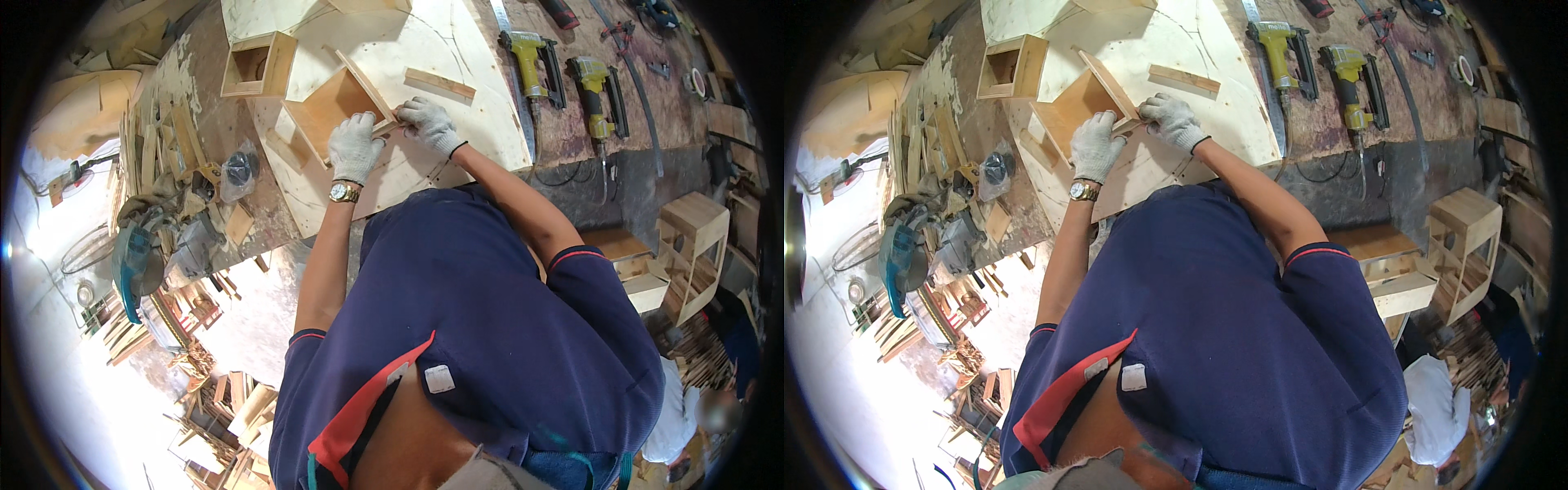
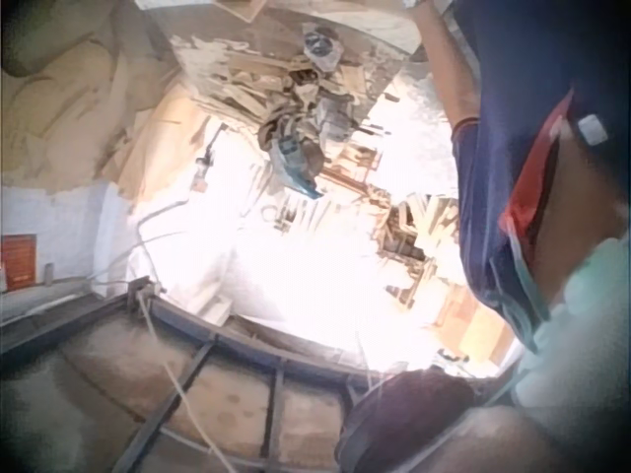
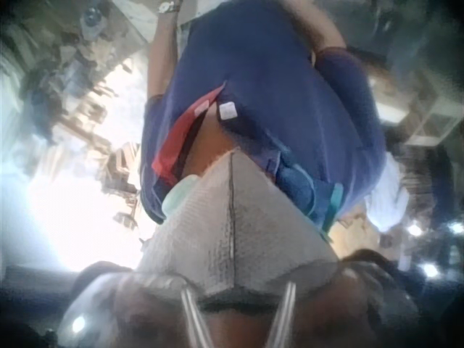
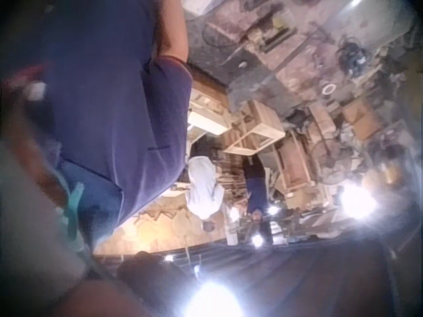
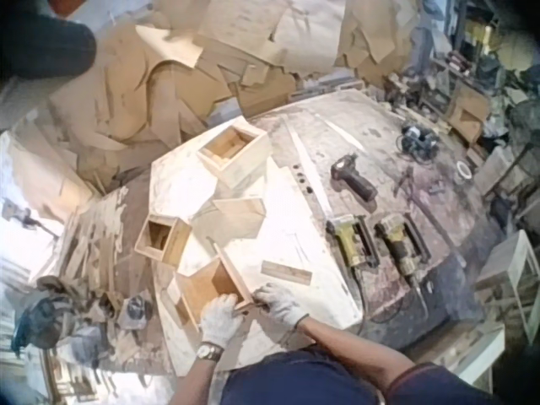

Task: The person cuts small wooden pieces using a miter saw, then assembles them into small box-like structures on a workbench. They use a nail gun to fasten the pieces together and a hammer to adjust joints. The process is repeated for multiple small boxes.

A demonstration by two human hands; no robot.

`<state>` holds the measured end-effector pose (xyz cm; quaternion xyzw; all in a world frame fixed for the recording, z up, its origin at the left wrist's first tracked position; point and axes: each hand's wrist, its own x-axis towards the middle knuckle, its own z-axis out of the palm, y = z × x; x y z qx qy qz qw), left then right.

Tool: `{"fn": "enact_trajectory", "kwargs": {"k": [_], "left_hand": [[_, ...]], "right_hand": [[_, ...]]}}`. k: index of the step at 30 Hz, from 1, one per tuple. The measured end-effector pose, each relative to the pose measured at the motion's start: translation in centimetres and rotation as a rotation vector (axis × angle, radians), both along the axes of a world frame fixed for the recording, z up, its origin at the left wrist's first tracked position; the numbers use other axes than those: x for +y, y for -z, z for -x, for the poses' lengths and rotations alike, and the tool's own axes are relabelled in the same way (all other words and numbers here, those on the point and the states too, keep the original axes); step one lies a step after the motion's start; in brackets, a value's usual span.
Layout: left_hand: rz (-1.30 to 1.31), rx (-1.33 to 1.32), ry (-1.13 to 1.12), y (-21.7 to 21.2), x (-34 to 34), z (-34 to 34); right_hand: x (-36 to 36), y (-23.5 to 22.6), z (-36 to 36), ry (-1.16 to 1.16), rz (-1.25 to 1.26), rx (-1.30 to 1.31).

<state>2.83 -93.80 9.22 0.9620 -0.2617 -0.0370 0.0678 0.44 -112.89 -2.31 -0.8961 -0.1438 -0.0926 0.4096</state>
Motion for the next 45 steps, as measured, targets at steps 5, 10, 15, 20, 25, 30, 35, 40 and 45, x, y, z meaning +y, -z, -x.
{"fn": "enact_trajectory", "kwargs": {"k": [5,10,15,20,25,30,35,40,45], "left_hand": [[0.016,0.021,0.006,1.6,-0.5,0.0],[0.038,0.03,0.017,1.6,-0.6,0.0],[0.065,-0.02,0.03,2.4,-0.3,0.2],[-0.03,0.042,0.048,2.5,0.0,-0.1],[-0.044,0.025,0.063,2.4,-0.1,0.2],[-0.06,0.012,0.036,2.7,0.2,0.3],[-0.03,-0.092,0.075,3.2,0.1,0.0],[0.003,-0.048,0.054,2.7,-0.3,0.1],[-0.041,-0.029,0.056,2.5,-0.1,0.1]], "right_hand": [[0.0,0.1,0.1,-0.004,0.019,-0.029],[-0.6,0.4,-0.2,-0.067,0.031,0.048],[-0.2,2.1,-0.4,-0.073,-0.04,0.086],[-2.1,-0.8,-0.9,-0.096,-0.143,0.243],[-11.0,-5.0,-0.3,0.593,-0.361,0.045],[-22.3,-5.6,0.6,1.193,0.188,0.028],[-27.5,-6.7,4.7,1.251,0.444,0.671],[-31.7,-2.6,5.7,1.084,0.554,0.673],[-33.2,-6.8,5.7,0.99,0.474,0.693]]}}
